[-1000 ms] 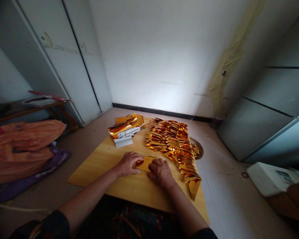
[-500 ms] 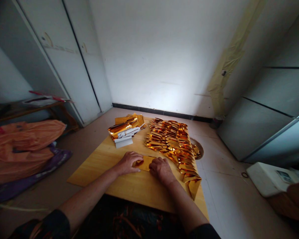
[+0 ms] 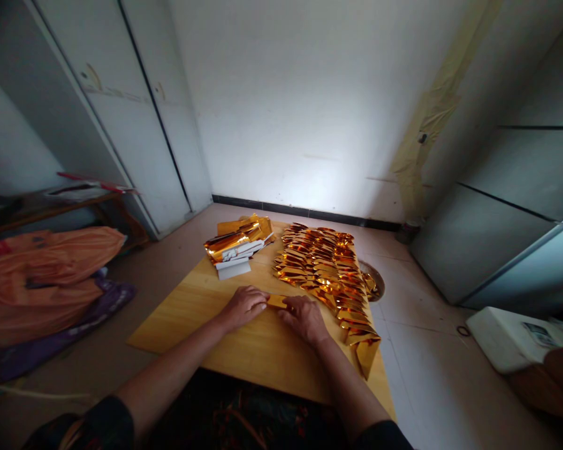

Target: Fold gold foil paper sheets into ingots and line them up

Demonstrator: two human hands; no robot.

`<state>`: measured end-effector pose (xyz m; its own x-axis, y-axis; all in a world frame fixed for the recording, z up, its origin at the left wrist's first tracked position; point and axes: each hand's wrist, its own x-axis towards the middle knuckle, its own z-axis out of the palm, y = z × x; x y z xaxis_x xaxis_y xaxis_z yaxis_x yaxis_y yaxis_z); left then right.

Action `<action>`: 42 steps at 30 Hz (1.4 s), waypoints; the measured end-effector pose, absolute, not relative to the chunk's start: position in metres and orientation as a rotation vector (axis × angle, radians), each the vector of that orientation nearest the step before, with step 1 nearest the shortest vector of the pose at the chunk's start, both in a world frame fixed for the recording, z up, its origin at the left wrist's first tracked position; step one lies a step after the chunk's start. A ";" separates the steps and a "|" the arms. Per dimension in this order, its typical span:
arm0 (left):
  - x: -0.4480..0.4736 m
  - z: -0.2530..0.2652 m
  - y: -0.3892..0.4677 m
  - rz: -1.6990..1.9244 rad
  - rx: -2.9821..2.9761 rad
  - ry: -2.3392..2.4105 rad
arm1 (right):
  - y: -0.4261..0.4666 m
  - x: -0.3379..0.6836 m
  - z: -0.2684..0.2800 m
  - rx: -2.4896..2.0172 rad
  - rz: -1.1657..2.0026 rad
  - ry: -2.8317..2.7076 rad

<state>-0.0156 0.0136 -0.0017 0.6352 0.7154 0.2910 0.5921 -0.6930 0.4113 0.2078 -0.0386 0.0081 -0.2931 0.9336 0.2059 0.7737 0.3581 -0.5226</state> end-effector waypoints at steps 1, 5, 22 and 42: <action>-0.013 -0.002 0.015 0.652 2.568 1.087 | -0.039 0.207 0.009 -1.490 0.444 -2.136; -0.003 -0.005 0.018 0.703 2.494 1.229 | -0.037 0.199 0.009 -1.642 0.415 -2.041; 0.009 -0.029 0.031 0.774 2.221 1.375 | -0.013 0.183 -0.003 -2.059 0.017 -2.114; 0.009 -0.012 0.017 0.690 2.627 1.265 | -0.018 0.177 0.004 -2.005 0.011 -2.113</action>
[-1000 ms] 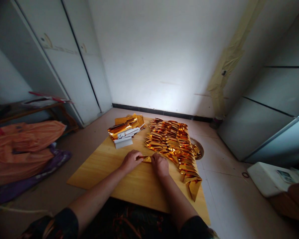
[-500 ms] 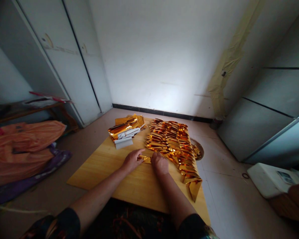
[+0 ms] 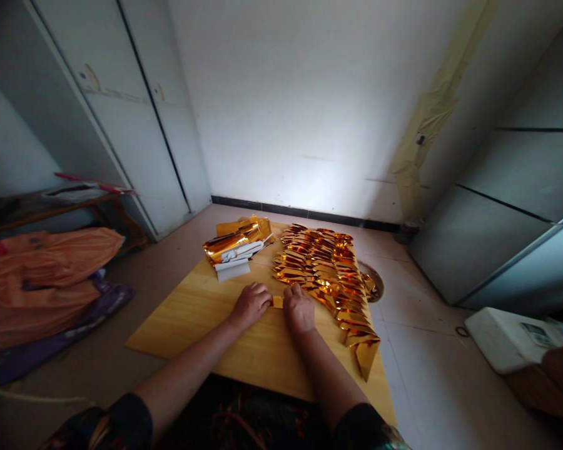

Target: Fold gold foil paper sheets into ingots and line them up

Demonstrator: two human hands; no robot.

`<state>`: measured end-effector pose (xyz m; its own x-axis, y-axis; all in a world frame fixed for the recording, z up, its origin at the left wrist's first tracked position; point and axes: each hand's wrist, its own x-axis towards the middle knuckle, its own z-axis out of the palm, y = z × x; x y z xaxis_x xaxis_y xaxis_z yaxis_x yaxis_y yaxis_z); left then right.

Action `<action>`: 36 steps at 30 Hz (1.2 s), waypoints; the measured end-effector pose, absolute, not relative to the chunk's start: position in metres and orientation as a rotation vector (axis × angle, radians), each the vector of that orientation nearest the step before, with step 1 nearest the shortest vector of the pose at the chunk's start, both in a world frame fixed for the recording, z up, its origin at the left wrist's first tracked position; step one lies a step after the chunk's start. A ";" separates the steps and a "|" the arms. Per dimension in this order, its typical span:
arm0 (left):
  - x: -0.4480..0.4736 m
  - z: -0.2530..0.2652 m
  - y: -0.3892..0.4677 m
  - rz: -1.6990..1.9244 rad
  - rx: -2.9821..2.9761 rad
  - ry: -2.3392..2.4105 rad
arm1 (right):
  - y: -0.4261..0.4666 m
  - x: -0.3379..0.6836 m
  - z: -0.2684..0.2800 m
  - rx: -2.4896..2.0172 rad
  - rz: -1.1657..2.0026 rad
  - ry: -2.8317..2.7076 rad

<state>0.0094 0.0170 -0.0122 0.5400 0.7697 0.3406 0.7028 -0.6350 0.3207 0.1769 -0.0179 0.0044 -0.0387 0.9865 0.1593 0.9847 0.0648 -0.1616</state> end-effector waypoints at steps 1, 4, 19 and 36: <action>0.010 -0.012 0.017 0.670 2.633 1.256 | -0.018 0.176 0.006 -2.032 0.046 -2.105; 0.011 -0.012 0.018 0.643 2.607 1.260 | -0.018 0.172 0.010 -2.126 0.174 -2.018; 0.008 -0.006 0.019 0.670 2.395 1.311 | -0.023 0.155 0.020 -2.254 0.318 -1.765; -0.011 -0.021 0.038 0.725 2.361 0.926 | -0.015 0.191 -0.001 -2.011 0.500 -1.700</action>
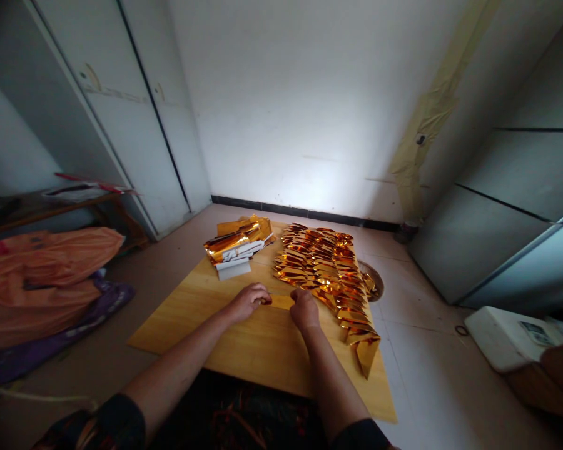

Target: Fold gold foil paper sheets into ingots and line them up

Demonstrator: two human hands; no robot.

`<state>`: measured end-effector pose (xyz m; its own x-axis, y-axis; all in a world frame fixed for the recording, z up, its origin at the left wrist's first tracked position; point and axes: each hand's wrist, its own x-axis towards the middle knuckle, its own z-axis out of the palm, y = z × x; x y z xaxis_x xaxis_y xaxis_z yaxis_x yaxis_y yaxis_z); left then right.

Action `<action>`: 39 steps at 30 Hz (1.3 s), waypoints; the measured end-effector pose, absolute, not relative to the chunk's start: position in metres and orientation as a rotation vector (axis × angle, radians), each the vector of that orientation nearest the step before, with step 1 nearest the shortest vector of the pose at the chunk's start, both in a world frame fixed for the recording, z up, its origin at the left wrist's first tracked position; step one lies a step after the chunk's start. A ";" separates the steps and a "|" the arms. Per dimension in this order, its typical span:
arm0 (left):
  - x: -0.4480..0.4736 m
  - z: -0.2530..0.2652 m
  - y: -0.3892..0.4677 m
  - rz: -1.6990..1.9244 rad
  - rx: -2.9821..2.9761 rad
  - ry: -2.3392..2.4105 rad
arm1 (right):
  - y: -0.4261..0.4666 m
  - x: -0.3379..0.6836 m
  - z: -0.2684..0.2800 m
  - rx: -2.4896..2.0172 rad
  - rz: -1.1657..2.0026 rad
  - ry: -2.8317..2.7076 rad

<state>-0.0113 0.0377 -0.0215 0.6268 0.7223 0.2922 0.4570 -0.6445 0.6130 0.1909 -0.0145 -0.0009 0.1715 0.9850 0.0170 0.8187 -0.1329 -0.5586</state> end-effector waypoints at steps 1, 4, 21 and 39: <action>-0.012 -0.022 0.039 0.731 2.357 0.913 | -0.014 0.191 -0.002 -2.014 0.485 -1.706; -0.013 -0.023 0.039 0.731 2.347 0.902 | -0.013 0.191 -0.006 -2.030 0.439 -1.733; -0.006 -0.019 0.020 0.854 2.391 1.100 | -0.021 0.192 -0.015 -1.849 0.283 -1.710; -0.008 -0.015 0.012 0.970 2.559 1.075 | -0.046 0.189 -0.008 -1.709 -0.106 -1.888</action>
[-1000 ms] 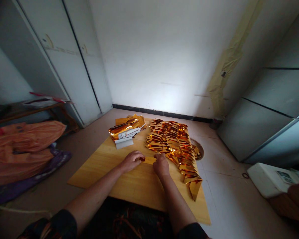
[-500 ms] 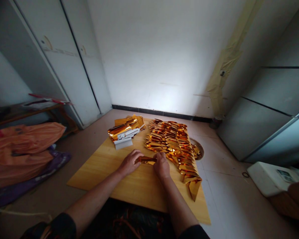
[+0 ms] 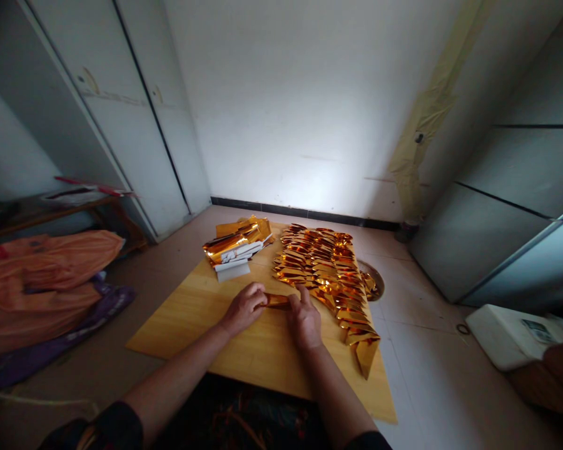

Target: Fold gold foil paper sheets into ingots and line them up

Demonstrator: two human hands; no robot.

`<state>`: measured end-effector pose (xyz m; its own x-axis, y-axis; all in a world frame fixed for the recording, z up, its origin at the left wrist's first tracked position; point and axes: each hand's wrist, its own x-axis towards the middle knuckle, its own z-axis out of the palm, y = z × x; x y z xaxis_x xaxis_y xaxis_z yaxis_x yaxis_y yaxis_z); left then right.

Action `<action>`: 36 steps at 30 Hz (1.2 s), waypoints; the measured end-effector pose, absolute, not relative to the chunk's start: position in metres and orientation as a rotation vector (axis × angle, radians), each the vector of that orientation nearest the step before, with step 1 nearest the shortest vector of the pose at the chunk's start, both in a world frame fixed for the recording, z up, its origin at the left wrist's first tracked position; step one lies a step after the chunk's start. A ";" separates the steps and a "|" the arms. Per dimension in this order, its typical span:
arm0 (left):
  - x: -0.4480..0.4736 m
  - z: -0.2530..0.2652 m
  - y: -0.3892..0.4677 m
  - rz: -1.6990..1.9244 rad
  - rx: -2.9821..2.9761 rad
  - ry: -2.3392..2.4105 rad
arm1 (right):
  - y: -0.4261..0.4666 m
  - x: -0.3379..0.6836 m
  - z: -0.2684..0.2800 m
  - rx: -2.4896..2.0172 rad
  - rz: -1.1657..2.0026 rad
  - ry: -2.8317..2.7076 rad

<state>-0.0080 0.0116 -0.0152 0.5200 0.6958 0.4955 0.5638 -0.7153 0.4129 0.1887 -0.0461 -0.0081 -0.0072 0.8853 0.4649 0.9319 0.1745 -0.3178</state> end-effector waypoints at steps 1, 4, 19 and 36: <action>-0.009 -0.016 0.011 0.979 2.582 1.080 | -0.047 0.190 -0.007 -1.671 -0.141 -1.912; -0.010 -0.017 0.011 0.971 2.640 1.078 | -0.051 0.193 -0.003 -1.538 -0.222 -2.021; -0.018 -0.012 0.007 0.846 2.538 0.935 | -0.054 0.204 -0.002 -1.530 0.323 -2.083; -0.008 -0.007 0.010 0.608 2.521 1.372 | -0.042 0.188 -0.002 -1.829 0.222 -1.944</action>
<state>-0.0077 0.0102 -0.0074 0.4824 0.8377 0.2561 0.7522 -0.5460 0.3689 0.1876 -0.0419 -0.0020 -0.0114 0.9762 0.2168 0.9021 0.1036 -0.4190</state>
